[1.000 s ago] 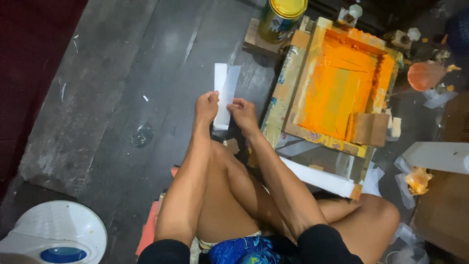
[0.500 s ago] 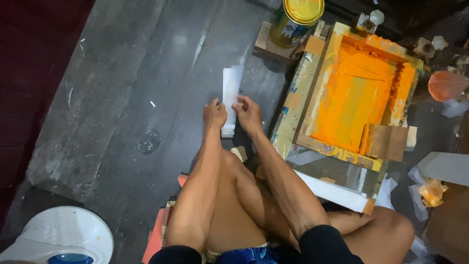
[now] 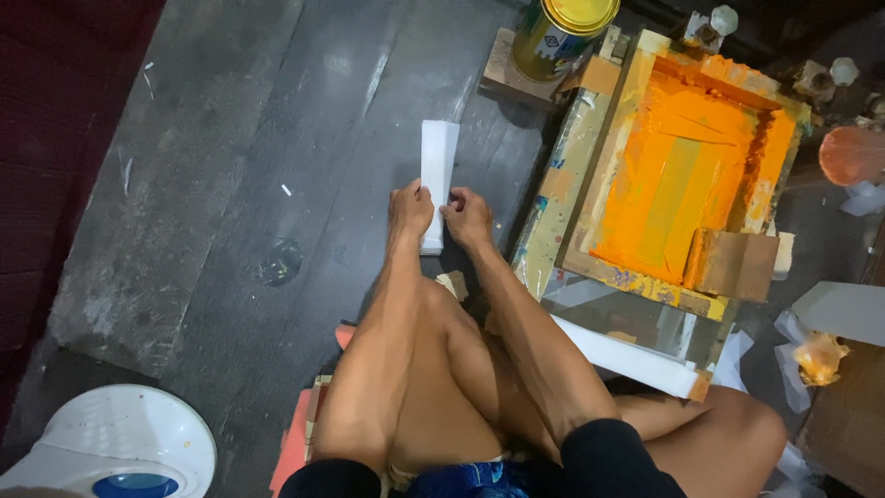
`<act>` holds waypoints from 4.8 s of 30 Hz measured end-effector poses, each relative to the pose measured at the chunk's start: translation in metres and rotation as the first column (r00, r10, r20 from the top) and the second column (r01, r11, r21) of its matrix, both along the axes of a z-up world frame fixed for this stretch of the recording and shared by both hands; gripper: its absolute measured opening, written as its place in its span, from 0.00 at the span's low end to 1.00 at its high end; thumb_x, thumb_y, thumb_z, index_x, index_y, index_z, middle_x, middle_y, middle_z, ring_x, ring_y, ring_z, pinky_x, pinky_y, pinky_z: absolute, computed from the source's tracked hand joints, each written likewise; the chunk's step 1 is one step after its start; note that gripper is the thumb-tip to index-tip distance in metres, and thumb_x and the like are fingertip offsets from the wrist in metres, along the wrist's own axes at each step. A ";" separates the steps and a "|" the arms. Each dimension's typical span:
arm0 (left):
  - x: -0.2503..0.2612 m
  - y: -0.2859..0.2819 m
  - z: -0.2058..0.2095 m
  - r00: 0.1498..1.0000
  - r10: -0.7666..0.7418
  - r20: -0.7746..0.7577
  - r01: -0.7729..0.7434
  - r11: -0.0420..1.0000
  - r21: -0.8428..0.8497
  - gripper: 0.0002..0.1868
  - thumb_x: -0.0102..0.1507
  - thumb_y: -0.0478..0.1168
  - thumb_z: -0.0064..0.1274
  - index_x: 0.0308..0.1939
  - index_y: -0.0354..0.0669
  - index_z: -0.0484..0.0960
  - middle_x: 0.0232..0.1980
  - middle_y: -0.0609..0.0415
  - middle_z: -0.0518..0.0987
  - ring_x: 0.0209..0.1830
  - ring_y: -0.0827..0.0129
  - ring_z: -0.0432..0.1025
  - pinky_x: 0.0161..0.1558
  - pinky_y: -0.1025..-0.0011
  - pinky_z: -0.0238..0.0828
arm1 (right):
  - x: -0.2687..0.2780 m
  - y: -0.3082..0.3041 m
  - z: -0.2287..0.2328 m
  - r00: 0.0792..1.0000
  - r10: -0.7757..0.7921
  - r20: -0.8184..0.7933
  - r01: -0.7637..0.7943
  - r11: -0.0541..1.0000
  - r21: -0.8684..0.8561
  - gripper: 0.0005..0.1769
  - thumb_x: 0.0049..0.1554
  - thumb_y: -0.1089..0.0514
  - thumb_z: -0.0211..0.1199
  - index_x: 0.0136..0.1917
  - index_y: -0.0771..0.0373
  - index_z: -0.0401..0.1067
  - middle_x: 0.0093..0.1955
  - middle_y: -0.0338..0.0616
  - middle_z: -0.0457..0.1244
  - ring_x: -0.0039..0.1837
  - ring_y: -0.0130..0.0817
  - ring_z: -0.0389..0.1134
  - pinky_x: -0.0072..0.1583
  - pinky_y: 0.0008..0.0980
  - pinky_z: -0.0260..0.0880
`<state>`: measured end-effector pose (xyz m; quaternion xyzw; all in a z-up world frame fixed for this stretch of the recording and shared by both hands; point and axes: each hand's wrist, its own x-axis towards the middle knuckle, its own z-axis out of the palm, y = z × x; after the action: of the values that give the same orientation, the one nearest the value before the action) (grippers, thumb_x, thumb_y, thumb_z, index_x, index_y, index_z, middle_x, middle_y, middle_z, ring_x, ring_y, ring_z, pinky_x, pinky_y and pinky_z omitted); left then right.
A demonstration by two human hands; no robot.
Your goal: The person sits cross-legged on the floor and performs screen printing. They place a white rectangular object under a screen frame, then use a squeegee to spread orange ink across the screen. The person repeats this process with multiple white objects, moving each one into position and pulling the ink through the screen.
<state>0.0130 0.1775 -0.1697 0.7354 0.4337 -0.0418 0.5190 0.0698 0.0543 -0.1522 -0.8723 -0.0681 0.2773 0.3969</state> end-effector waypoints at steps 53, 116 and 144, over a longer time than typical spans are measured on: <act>-0.074 -0.179 0.160 0.491 -0.843 0.219 0.672 0.527 0.521 0.11 0.60 0.48 0.66 0.45 0.59 0.87 0.41 0.62 0.71 0.47 0.60 0.68 0.49 0.59 0.63 | -0.102 -0.326 0.151 0.787 0.232 0.571 -0.110 0.965 -0.240 0.16 0.60 0.41 0.65 0.61 0.40 0.78 0.61 0.31 0.67 0.67 0.38 0.62 0.62 0.45 0.55; -0.054 -0.244 0.199 0.632 -0.632 0.448 0.691 0.721 0.044 0.22 0.71 0.51 0.48 0.67 0.50 0.75 0.44 0.46 0.83 0.42 0.54 0.78 0.47 0.55 0.76 | -0.073 -0.374 0.211 0.979 -0.141 0.147 0.078 0.927 0.368 0.20 0.63 0.64 0.60 0.68 0.62 0.69 0.30 0.37 0.60 0.33 0.27 0.60 0.38 0.25 0.63; -0.034 -0.194 0.167 0.781 -0.548 0.299 0.282 0.738 0.613 0.16 0.70 0.46 0.54 0.60 0.48 0.81 0.47 0.55 0.69 0.47 0.55 0.68 0.46 0.55 0.64 | -0.081 -0.380 0.198 0.816 -0.557 -0.153 0.576 0.763 0.293 0.17 0.56 0.64 0.55 0.54 0.65 0.80 0.37 0.55 0.69 0.35 0.34 0.73 0.43 0.30 0.80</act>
<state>-0.0209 -0.0160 -0.0028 0.9178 0.1100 0.1388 0.3555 -0.0107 -0.3260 0.0462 -0.7657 0.1649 0.1540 0.6023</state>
